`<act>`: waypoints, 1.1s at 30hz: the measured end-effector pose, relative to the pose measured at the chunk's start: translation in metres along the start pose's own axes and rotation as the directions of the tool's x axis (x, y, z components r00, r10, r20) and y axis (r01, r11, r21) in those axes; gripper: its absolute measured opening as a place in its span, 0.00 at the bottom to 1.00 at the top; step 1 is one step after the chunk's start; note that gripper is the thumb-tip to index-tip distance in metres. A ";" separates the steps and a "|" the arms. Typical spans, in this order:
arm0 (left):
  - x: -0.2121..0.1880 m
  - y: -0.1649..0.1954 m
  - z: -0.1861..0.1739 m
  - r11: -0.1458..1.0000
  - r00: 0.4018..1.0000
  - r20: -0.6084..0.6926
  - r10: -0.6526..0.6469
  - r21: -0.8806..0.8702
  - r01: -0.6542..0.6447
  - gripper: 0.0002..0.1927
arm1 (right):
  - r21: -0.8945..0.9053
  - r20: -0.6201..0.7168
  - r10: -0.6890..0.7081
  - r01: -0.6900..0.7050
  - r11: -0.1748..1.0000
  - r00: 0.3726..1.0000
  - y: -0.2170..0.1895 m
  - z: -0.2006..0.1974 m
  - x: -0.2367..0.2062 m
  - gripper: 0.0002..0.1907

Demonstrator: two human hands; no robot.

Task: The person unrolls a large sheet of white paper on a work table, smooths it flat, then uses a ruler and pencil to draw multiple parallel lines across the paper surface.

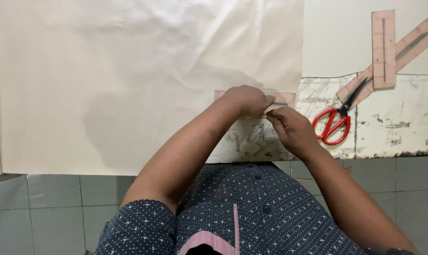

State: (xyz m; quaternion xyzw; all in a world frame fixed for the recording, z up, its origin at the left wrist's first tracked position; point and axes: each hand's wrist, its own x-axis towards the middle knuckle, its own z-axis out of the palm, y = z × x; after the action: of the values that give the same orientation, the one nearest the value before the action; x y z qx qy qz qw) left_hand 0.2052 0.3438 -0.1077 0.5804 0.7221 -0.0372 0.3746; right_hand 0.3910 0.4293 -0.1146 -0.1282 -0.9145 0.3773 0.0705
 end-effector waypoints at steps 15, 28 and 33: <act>0.020 -0.014 -0.006 0.800 0.981 0.107 -0.161 -0.568 0.193 0.35 | 0.235 0.158 -0.137 0.098 0.967 0.978 -0.007 0.058 0.030 0.17; 0.024 -0.016 0.005 0.848 0.988 0.029 -0.155 -0.509 0.148 0.34 | 0.205 0.046 -0.306 0.291 0.934 0.951 -0.011 0.059 0.032 0.13; 0.011 -0.003 0.014 0.992 0.999 -0.036 -0.032 -0.126 0.027 0.27 | -0.160 -0.010 -0.096 0.093 0.983 0.995 0.014 0.003 -0.002 0.08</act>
State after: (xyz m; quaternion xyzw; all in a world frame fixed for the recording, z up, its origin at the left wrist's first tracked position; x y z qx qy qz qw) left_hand 0.2095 0.3448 -0.1251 0.5457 0.7385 0.0140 0.3959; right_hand 0.3951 0.4366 -0.1270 -0.0931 -0.9461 0.2982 0.0859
